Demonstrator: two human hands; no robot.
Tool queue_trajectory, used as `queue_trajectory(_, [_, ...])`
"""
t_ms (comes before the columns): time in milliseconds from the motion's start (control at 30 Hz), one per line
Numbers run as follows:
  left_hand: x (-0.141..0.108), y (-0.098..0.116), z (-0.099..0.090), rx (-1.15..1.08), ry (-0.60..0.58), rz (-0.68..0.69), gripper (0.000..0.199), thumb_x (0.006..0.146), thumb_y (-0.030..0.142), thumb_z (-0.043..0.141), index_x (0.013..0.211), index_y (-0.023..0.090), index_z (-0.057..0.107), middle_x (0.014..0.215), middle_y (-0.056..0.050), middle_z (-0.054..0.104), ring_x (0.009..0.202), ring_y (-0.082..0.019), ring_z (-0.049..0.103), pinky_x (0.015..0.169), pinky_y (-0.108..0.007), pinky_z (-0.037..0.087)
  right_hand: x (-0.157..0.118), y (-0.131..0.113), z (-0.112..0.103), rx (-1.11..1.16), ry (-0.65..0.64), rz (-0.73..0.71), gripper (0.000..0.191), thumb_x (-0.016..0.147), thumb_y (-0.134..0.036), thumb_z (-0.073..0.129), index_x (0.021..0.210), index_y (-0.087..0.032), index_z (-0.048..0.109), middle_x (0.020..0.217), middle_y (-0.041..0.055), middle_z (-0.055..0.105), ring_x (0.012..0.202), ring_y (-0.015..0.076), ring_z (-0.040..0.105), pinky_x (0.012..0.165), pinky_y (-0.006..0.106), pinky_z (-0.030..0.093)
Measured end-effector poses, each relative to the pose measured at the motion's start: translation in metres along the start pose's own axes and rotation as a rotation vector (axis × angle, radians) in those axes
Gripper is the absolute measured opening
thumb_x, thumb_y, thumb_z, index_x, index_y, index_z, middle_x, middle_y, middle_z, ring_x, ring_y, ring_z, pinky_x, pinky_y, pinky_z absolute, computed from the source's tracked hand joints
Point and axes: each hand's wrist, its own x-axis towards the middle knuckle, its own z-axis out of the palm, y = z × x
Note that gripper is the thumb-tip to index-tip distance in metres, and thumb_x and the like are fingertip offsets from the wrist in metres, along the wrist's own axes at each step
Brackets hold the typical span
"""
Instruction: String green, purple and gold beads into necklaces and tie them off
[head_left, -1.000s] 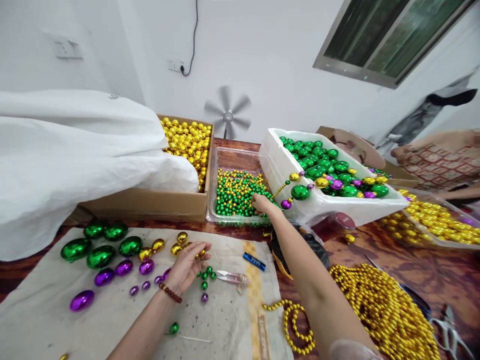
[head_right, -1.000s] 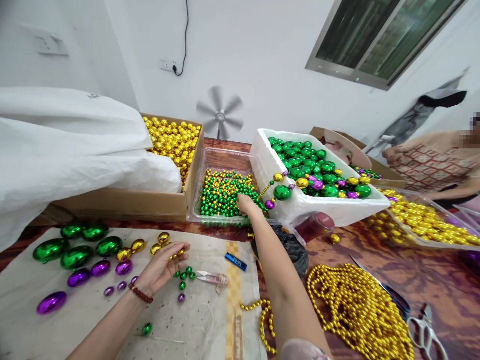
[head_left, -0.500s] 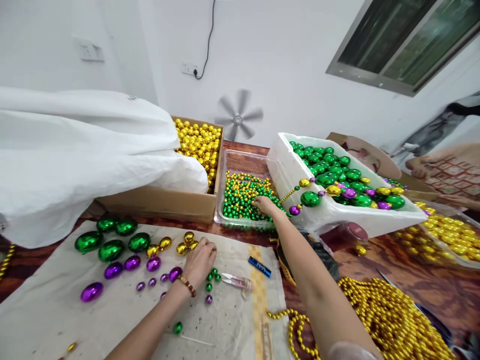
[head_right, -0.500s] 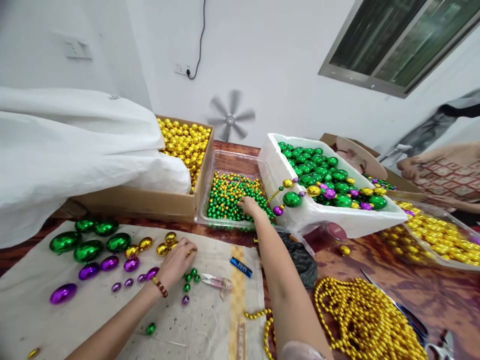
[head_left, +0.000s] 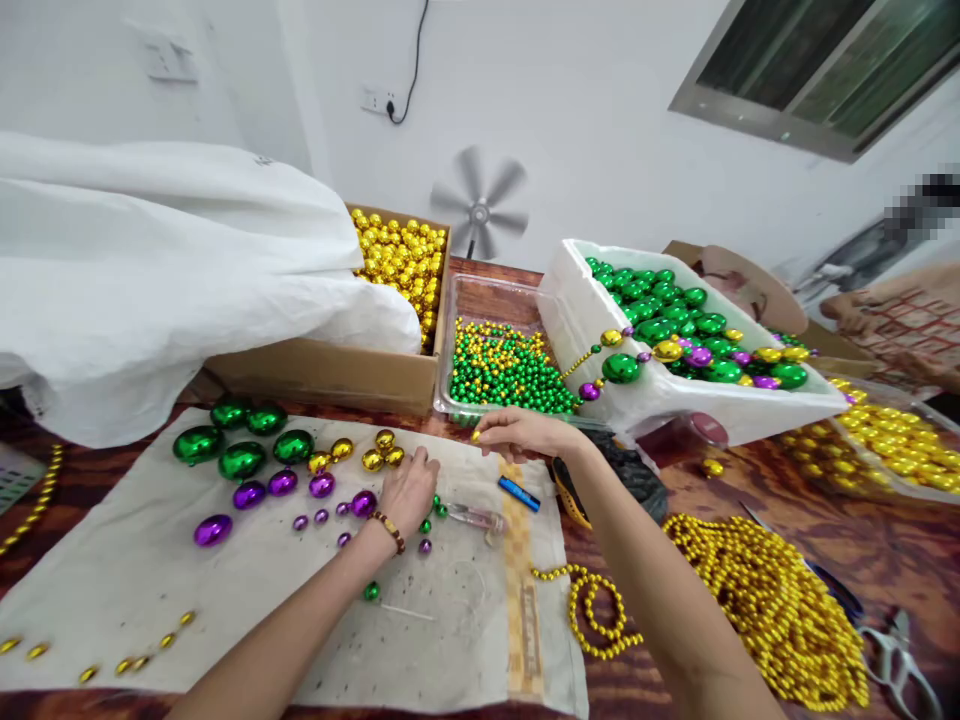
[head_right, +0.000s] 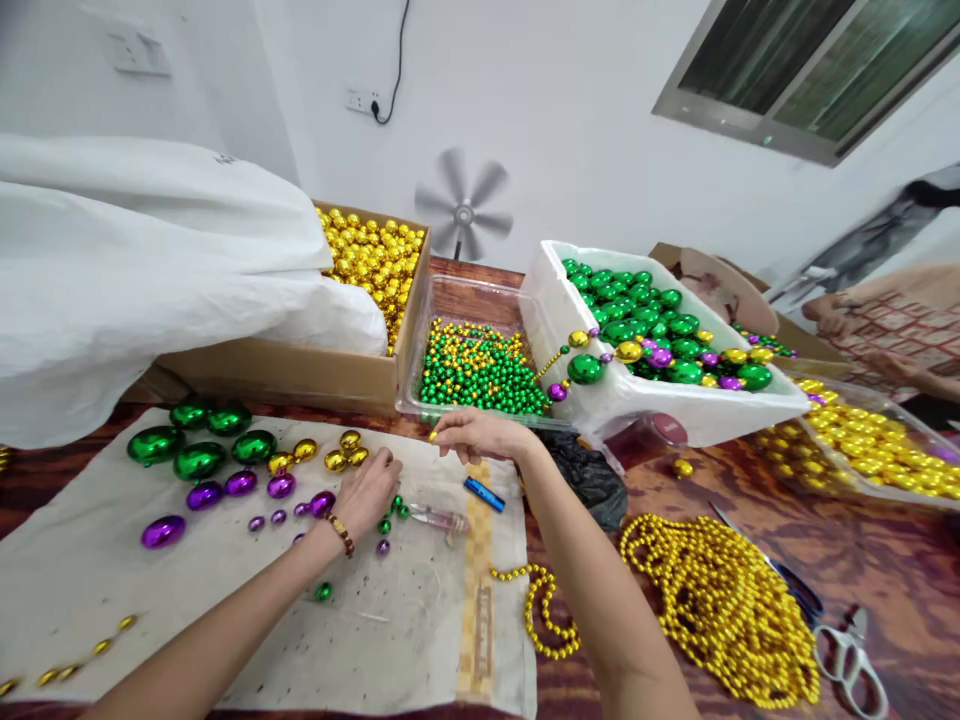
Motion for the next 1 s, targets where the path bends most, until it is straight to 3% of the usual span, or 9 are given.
queue_trajectory(100, [-0.004,-0.003,-0.001,-0.029,0.051,0.003,0.025,0.094,0.016,0.042,0.107,0.017,0.063,0.117,-0.014,0.055,0.101,-0.025,0.060,0.077,-0.034,0.050,0.014,0.005,0.038,-0.301,0.071,0.102,0.017,0.095,-0.022,0.052,0.100,-0.012,0.065,0.085,0.0060,0.071,0.052,0.0089,0.059,0.047,0.017,0.040])
queue_trajectory(300, [-0.027,-0.017,-0.007,-0.193,0.172,-0.017,0.024,0.097,0.023,0.044,0.110,0.019,0.063,0.120,-0.011,0.058,0.096,-0.022,0.063,0.078,-0.031,0.049,0.041,0.017,0.091,-0.498,0.233,0.071,0.014,0.091,-0.015,0.057,0.097,-0.009,0.069,0.098,0.0145,0.071,0.091,0.0211,0.067,0.072,0.023,0.043])
queue_trajectory(467, [-0.076,-0.033,-0.001,-0.447,0.291,0.015,0.026,0.098,0.028,0.043,0.116,0.021,0.061,0.118,-0.008,0.062,0.093,-0.019,0.066,0.084,-0.031,0.050,0.038,0.025,0.104,-0.555,0.333,0.073,0.025,0.096,-0.027,0.057,0.116,-0.013,0.064,0.116,0.0143,0.065,0.103,0.0216,0.064,0.084,0.025,0.043])
queue_trajectory(567, [-0.116,-0.045,0.008,-0.562,0.310,0.010,0.027,0.098,0.031,0.045,0.117,0.021,0.062,0.114,-0.008,0.063,0.094,-0.019,0.066,0.088,-0.032,0.050,0.019,0.029,0.102,-0.571,0.403,0.115,0.033,0.097,-0.026,0.056,0.127,-0.012,0.058,0.128,0.0168,0.059,0.109,0.0227,0.061,0.086,0.027,0.042])
queue_trajectory(633, [-0.141,-0.053,0.013,-0.608,0.320,-0.019,0.027,0.097,0.033,0.047,0.115,0.021,0.063,0.113,-0.008,0.064,0.096,-0.021,0.065,0.089,-0.033,0.050,0.001,0.031,0.104,-0.572,0.433,0.159,0.029,0.097,-0.021,0.053,0.123,-0.009,0.060,0.126,0.0189,0.059,0.109,0.0242,0.060,0.085,0.028,0.041])
queue_trajectory(733, [-0.171,-0.063,0.018,-0.646,0.351,-0.066,0.026,0.096,0.034,0.049,0.110,0.021,0.066,0.109,-0.008,0.066,0.102,-0.023,0.064,0.092,-0.035,0.050,-0.028,0.031,0.121,-0.546,0.375,0.186,0.020,0.095,-0.016,0.050,0.101,-0.011,0.068,0.106,0.0137,0.068,0.096,0.0219,0.063,0.077,0.025,0.040])
queue_trajectory(833, [-0.188,-0.070,0.023,-0.674,0.357,-0.083,0.026,0.096,0.033,0.048,0.108,0.020,0.067,0.107,-0.009,0.067,0.102,-0.023,0.064,0.093,-0.036,0.049,-0.049,0.025,0.155,-0.503,0.240,0.143,0.013,0.090,-0.015,0.058,0.088,-0.017,0.070,0.091,0.0048,0.072,0.086,0.0172,0.064,0.070,0.022,0.038])
queue_trajectory(1000, [-0.205,-0.080,0.030,-0.704,0.372,-0.125,0.026,0.096,0.035,0.048,0.104,0.020,0.067,0.104,-0.009,0.068,0.101,-0.023,0.063,0.093,-0.037,0.049,-0.059,0.010,0.213,-0.548,0.141,0.110,0.012,0.091,-0.018,0.057,0.093,-0.019,0.068,0.099,0.0044,0.071,0.087,0.0179,0.065,0.065,0.024,0.036])
